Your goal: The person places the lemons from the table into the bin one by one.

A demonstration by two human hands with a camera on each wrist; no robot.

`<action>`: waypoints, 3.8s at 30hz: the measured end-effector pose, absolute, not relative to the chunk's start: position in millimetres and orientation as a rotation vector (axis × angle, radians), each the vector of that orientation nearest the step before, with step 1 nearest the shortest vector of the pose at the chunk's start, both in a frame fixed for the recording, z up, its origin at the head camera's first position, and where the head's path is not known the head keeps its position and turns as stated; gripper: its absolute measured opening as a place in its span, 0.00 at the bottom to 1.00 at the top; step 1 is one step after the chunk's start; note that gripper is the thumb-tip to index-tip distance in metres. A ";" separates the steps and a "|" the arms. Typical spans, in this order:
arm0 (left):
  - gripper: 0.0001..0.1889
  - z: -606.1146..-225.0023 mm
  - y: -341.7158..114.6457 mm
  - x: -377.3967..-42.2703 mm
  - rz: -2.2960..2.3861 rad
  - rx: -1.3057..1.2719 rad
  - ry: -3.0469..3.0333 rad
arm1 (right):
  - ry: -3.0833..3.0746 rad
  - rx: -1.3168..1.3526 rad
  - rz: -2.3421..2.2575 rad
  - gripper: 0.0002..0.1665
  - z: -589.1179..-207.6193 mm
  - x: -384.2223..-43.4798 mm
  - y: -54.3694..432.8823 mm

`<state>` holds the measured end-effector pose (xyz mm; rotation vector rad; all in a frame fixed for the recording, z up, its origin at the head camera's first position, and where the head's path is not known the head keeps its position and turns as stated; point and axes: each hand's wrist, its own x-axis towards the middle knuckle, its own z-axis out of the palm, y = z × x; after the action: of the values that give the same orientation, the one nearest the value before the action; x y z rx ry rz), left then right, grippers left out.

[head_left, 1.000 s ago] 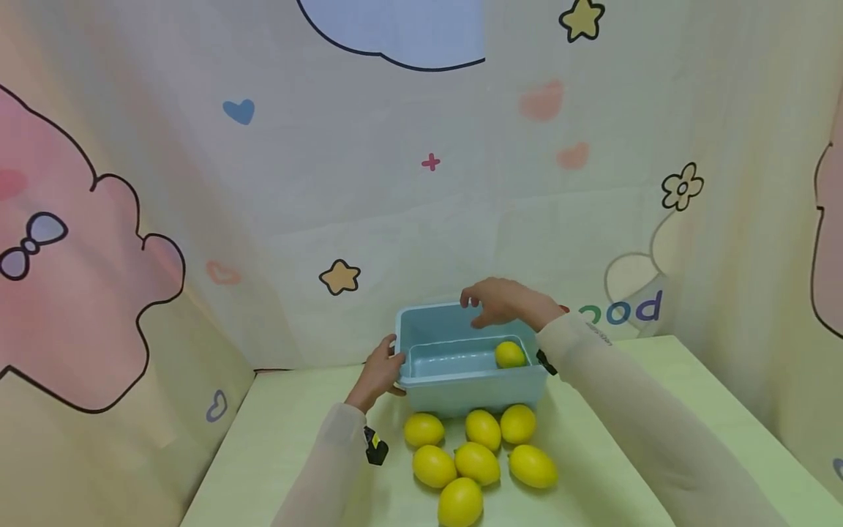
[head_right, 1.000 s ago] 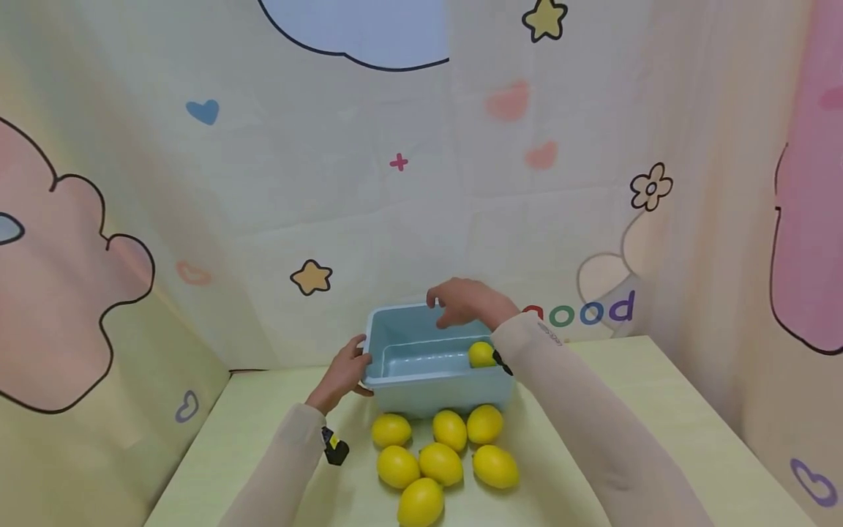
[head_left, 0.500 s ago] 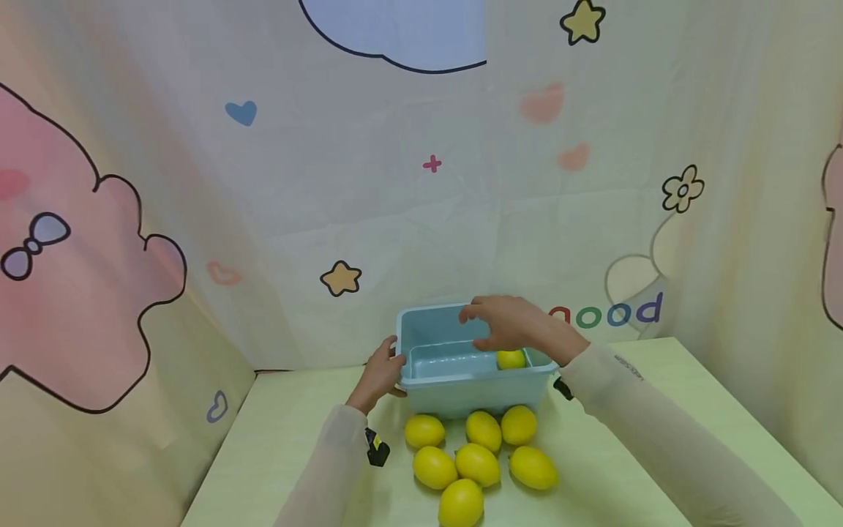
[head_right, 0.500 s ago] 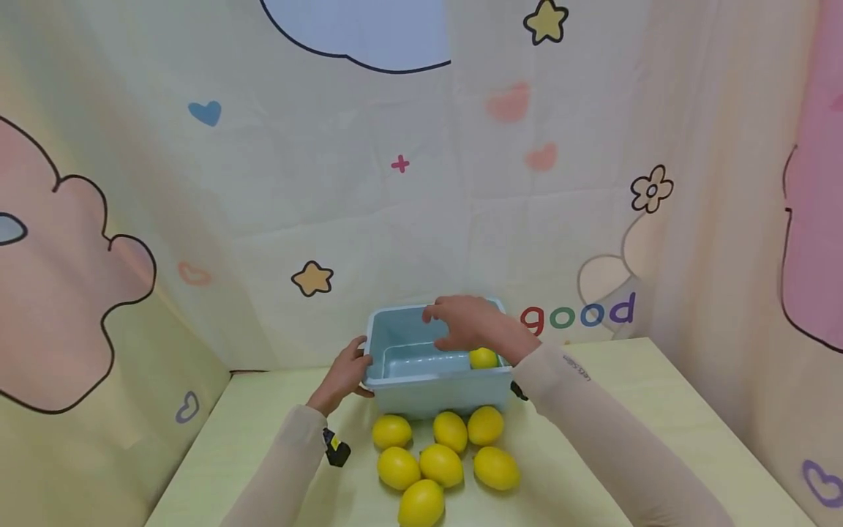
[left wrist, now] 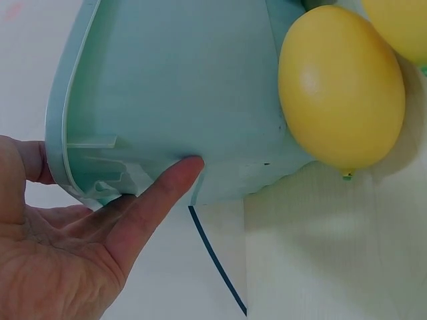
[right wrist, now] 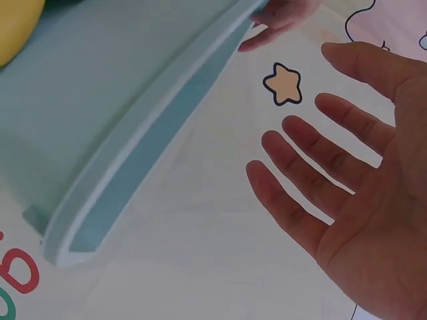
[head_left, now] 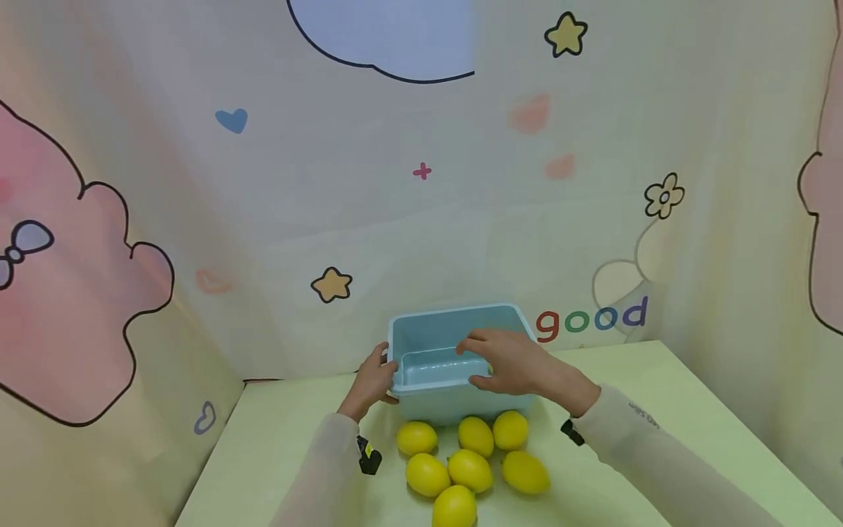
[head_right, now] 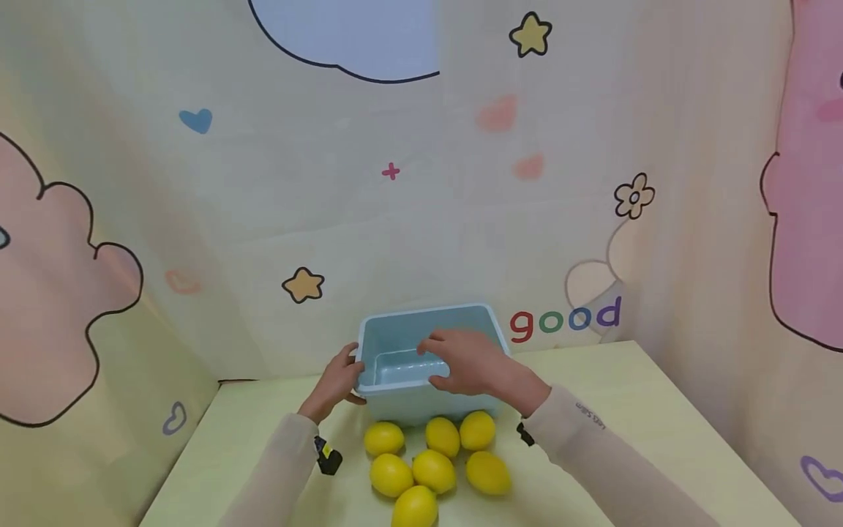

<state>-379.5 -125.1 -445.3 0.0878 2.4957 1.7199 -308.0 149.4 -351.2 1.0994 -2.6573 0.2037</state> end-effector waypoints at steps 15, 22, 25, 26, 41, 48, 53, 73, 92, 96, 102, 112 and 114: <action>0.35 -444.8 -130.6 -378.2 1.716 0.095 2.475 | -2.745 1.092 0.273 0.23 -395.1 -272.4 159.8; 0.35 -445.4 -133.3 -380.1 1.710 0.098 2.481 | -2.807 1.078 0.285 0.25 -413.0 -260.2 167.0; 0.35 -445.7 -133.7 -380.7 1.713 0.102 2.478 | -2.846 1.066 0.303 0.25 -421.8 -256.5 169.4; 0.35 -445.7 -133.6 -380.7 1.714 0.101 2.479 | -2.861 1.062 0.315 0.26 -424.8 -255.2 170.3; 0.35 -441.0 -131.9 -375.9 1.716 0.101 2.479 | -2.999 1.000 0.359 0.27 -462.5 -247.3 179.6; 0.34 -443.4 -132.7 -376.1 1.710 0.099 2.491 | -2.997 1.028 0.371 0.29 -473.2 -246.1 181.0; 0.34 -443.5 -132.1 -375.7 1.704 0.103 2.497 | -3.031 1.031 0.382 0.29 -477.4 -245.5 181.5; 0.34 -443.5 -131.8 -374.5 1.733 0.116 2.470 | -3.103 1.025 0.409 0.25 -498.1 -244.5 183.4; 0.35 -442.2 -132.2 -373.1 1.727 0.113 2.477 | -3.250 0.997 0.503 0.22 -509.1 -244.3 178.2; 0.35 -441.8 -132.3 -373.1 1.728 0.114 2.476 | -3.257 0.996 0.498 0.21 -510.7 -245.4 178.2; 0.35 -442.5 -132.1 -374.5 1.717 0.115 2.478 | -3.274 0.954 0.484 0.19 -507.0 -243.9 180.3; 0.35 -442.5 -130.9 -374.5 1.712 0.115 2.475 | -3.130 1.038 0.387 0.21 -493.7 -242.5 186.2; 0.35 -442.2 -130.8 -374.5 1.712 0.123 2.480 | -3.107 1.059 0.383 0.19 -491.2 -242.5 186.4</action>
<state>-374.5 -130.8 -442.2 0.1232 2.4803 1.7121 -242.5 186.4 -491.2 1.0593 -3.1071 0.3830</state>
